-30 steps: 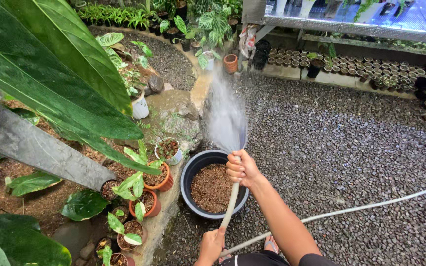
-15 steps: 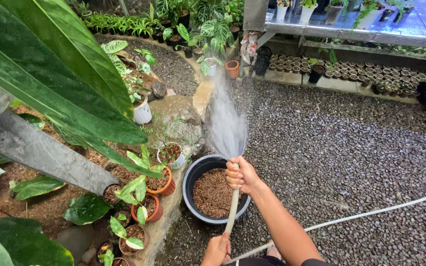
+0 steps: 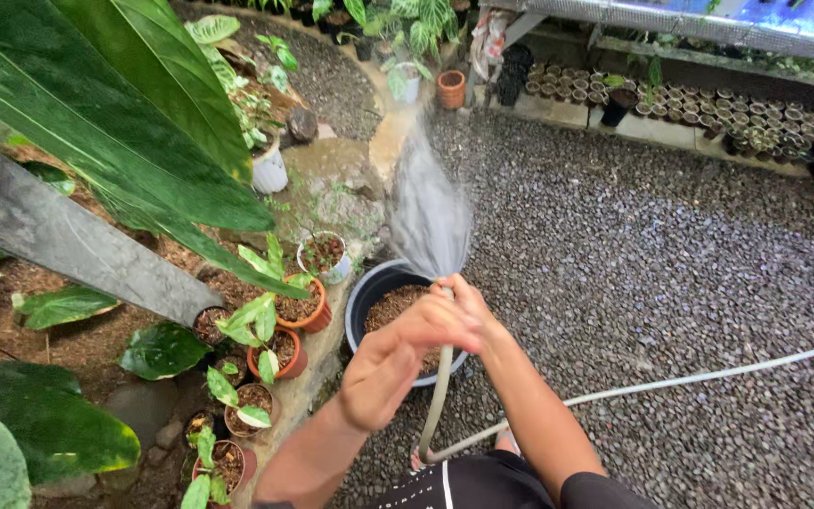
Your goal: The person uses a hose to water various potted plants and a large container filled with soil in a greenhouse. They systematically move the hose to cover different areas, ensuring the plants and soil receive water.
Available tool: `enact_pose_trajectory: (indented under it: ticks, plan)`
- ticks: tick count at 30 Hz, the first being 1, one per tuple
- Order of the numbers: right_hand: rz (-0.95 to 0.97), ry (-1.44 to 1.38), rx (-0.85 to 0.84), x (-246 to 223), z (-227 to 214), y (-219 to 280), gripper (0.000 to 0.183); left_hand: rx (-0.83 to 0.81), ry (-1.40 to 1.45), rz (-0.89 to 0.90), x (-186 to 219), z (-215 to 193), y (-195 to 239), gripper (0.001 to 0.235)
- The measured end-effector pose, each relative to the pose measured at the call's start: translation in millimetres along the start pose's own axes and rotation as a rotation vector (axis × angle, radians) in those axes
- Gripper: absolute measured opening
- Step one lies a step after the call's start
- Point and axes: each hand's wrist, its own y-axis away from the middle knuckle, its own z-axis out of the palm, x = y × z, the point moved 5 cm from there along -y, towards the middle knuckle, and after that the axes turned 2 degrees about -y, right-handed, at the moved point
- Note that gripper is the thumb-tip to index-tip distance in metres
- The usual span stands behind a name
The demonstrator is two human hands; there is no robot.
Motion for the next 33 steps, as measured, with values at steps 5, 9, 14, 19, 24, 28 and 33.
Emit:
enact_pose_trajectory:
  ticks: [5,9,14,19,24,28,33]
  plan:
    - [0.04,-0.097,-0.252,-5.7,2.2,20.3,0.042,-0.342,0.051,0.13,71.8,43.8,-23.1,0.04]
    - [-0.01,-0.089,-0.237,-1.6,2.1,25.3,0.043,-0.436,-0.276,0.216,81.3,47.0,-11.0,0.026]
    - [0.003,-0.091,-0.226,-2.0,3.2,25.4,0.043,-0.511,-0.311,0.143,74.9,49.8,-3.3,0.024]
    - [0.013,-0.084,-0.244,-0.1,6.8,27.6,0.045,-0.357,-0.345,0.163,56.2,55.9,14.5,0.023]
    - [0.025,-0.078,-0.222,2.2,8.0,25.6,0.043,-0.477,-0.155,0.051,49.1,42.9,45.5,0.026]
    - [-0.004,-0.095,-0.224,-9.9,4.1,28.5,0.043,-0.372,-0.099,0.064,46.2,43.1,58.0,0.023]
    - [0.002,-0.056,-0.19,-2.0,7.4,30.0,0.043,-0.171,0.078,-0.022,28.5,44.2,78.9,0.021]
